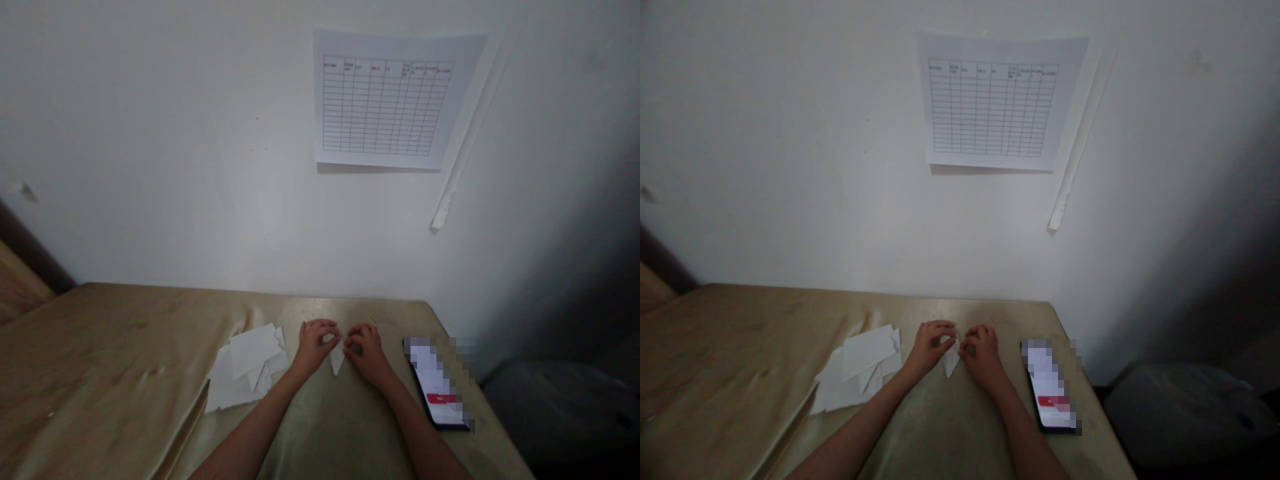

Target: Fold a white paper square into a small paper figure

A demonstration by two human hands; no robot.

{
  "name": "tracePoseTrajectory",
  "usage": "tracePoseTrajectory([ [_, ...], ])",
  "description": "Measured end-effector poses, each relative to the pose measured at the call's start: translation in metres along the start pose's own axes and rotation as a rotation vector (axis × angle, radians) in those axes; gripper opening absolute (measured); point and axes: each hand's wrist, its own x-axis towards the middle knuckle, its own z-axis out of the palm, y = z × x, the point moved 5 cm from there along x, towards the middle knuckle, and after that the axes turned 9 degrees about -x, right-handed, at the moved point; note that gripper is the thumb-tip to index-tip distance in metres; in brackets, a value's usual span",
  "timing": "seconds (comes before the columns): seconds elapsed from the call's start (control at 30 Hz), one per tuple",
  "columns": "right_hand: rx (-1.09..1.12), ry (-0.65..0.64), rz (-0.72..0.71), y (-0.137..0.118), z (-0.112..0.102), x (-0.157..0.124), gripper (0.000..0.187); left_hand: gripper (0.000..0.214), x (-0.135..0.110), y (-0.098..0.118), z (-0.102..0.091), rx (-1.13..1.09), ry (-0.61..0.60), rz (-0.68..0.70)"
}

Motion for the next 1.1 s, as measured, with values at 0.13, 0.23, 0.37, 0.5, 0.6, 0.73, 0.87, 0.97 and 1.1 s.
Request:
tracePoseTrajectory([
  [0.13,0.001,-0.004,-0.001,0.0006,0.0002,0.0006,0.006,0.007,-0.0004,0.0025,0.0002,0.011,-0.018,-0.030],
  [0.23,-0.002,0.007,-0.006,0.0017,0.0007,0.0007,0.004,0.010,-0.0010,0.0046,0.0003,0.015,-0.062,-0.035],
  [0.37,0.007,0.020,-0.014,0.0031,0.0023,0.0007,0.003,0.020,-0.0026,0.0053,0.0017,0.051,-0.136,-0.030],
  [0.5,0.012,0.016,-0.016,0.0045,0.0040,0.0012,0.004,0.013,-0.0026,0.0036,0.0025,0.046,-0.130,-0.029],
  [0.6,0.009,0.020,-0.015,0.0050,0.0040,0.0014,0.004,0.007,-0.0016,0.0025,0.0032,0.025,-0.107,-0.035],
  [0.73,0.008,0.029,-0.012,0.0047,0.0031,0.0016,0.003,0.004,-0.0001,0.0016,0.0031,0.015,-0.081,-0.052],
  [0.87,0.015,0.047,-0.017,0.0032,0.0014,0.0013,0.005,0.003,0.0008,0.0016,0.0024,0.016,-0.074,-0.062],
  [0.97,0.016,0.042,-0.020,0.0020,0.0008,0.0009,0.007,0.005,0.0013,0.0021,0.0025,0.021,-0.075,-0.070],
  [1.1,0.022,0.037,-0.024,0.0013,0.0010,0.0002,0.006,0.005,0.0020,0.0023,0.0024,0.011,-0.059,-0.074],
])
